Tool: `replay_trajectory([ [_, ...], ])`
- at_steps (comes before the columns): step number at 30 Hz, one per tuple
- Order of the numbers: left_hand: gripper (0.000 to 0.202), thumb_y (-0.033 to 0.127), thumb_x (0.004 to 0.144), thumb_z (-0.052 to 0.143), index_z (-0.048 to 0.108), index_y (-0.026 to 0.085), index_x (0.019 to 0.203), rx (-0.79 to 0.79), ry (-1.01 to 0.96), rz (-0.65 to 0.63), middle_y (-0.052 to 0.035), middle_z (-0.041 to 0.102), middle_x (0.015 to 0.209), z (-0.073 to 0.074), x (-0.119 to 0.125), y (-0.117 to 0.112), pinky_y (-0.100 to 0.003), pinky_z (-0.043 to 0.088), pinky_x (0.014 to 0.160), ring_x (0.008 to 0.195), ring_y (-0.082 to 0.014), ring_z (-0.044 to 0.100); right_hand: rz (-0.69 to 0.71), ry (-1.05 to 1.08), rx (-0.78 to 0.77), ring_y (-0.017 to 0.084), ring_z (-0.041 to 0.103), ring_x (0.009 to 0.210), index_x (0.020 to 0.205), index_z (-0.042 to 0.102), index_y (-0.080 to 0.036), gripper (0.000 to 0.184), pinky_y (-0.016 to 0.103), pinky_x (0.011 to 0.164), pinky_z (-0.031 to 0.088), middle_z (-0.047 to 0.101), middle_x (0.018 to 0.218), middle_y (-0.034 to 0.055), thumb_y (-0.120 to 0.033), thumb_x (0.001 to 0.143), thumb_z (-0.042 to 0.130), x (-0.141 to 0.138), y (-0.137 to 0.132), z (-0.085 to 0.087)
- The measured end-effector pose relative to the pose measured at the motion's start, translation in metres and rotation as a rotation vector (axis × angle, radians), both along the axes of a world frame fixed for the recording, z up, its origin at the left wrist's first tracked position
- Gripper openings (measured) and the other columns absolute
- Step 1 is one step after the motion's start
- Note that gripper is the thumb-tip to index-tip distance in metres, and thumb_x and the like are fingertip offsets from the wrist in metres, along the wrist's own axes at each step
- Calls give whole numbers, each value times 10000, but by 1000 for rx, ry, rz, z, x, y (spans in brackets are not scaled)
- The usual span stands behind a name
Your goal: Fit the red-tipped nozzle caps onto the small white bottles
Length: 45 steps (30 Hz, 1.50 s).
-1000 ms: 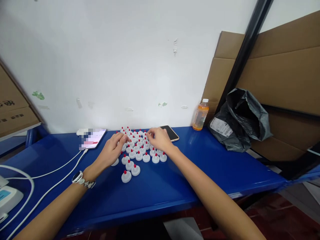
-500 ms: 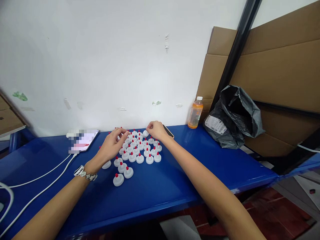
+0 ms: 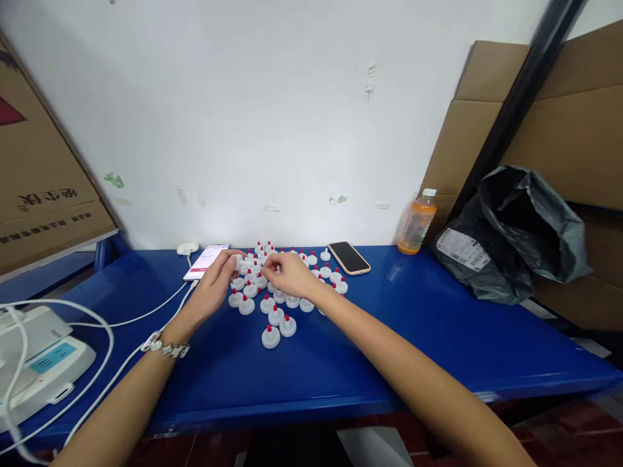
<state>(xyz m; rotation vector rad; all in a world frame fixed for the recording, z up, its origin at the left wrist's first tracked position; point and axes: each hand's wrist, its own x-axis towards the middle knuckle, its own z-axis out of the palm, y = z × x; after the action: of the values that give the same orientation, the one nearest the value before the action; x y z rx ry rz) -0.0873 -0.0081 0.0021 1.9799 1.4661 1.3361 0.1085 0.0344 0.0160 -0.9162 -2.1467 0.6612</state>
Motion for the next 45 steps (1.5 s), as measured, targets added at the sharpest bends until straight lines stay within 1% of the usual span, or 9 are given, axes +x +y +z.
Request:
replay_trajectory([
  [5, 361, 457, 1022, 324, 576, 207, 1088, 37, 38, 41, -37, 636, 925, -2, -7, -4, -322, 446, 806, 874, -198, 584, -3, -571, 283, 266, 587, 926, 780, 736, -198, 80, 412, 893, 301, 706, 762, 71, -250, 800, 678, -22, 3, 2],
  [14, 375, 464, 1023, 315, 577, 217, 1125, 15, 82, 28, -54, 658, 993, -6, -2, -5, -346, 439, 845, 939, -214, 598, -15, -759, 290, 291, 601, 945, 748, 763, -200, 52, 421, 908, 280, 712, 754, 94, -233, 744, 722, -41, 16, -1],
  [20, 373, 481, 1021, 323, 566, 213, 1114, 5, 40, 24, -44, 637, 957, -4, -4, -5, -343, 441, 840, 923, -210, 589, 9, -638, 220, 275, 621, 923, 704, 711, -182, 79, 446, 934, 309, 720, 758, 71, -249, 746, 718, -30, 20, 1],
  [23, 354, 463, 1023, 336, 565, 208, 1114, 31, 1, 63, -48, 636, 991, 0, -2, -7, -340, 441, 860, 943, -208, 585, -22, -263, 122, 222, 627, 863, 771, 677, -175, 107, 380, 842, 403, 729, 832, 61, -277, 801, 665, -11, 17, 5],
  [27, 351, 466, 1030, 326, 540, 219, 1161, 66, -69, 69, -54, 630, 1105, 0, 9, -11, -336, 436, 895, 1005, -201, 578, 31, 286, -168, 166, 630, 700, 853, 619, -166, 217, 288, 646, 452, 702, 775, 49, -380, 827, 646, 11, 11, 1],
  [30, 359, 478, 1032, 318, 524, 226, 1183, 42, -35, 32, -49, 631, 1060, -4, 21, -13, -344, 442, 873, 969, -200, 588, -23, 450, -204, 155, 616, 659, 842, 597, -174, 253, 278, 625, 458, 676, 722, 29, -414, 808, 666, 15, 6, -10],
  [37, 352, 477, 1032, 313, 505, 233, 1200, 14, 121, 4, -58, 612, 1030, -15, 31, -15, -389, 439, 891, 1004, -221, 580, -148, 134, 110, 115, 499, 565, 707, 561, -190, 302, 259, 570, 360, 582, 620, -22, -371, 941, 505, 22, -6, -12],
  [41, 346, 480, 1030, 318, 501, 246, 1208, 1, 155, 1, -46, 602, 1012, -17, 32, -16, -386, 445, 875, 980, -214, 582, -233, 45, 191, 118, 468, 555, 733, 544, -193, 295, 264, 571, 335, 515, 589, -31, -345, 972, 459, 53, -28, -9],
  [45, 351, 482, 1027, 320, 506, 241, 1200, 22, 173, -16, -44, 592, 990, -17, 37, -15, -389, 445, 866, 966, -218, 568, -210, -270, 306, 151, 524, 664, 873, 603, -189, 112, 295, 693, 366, 560, 668, -8, -273, 921, 547, 84, -64, -18],
])
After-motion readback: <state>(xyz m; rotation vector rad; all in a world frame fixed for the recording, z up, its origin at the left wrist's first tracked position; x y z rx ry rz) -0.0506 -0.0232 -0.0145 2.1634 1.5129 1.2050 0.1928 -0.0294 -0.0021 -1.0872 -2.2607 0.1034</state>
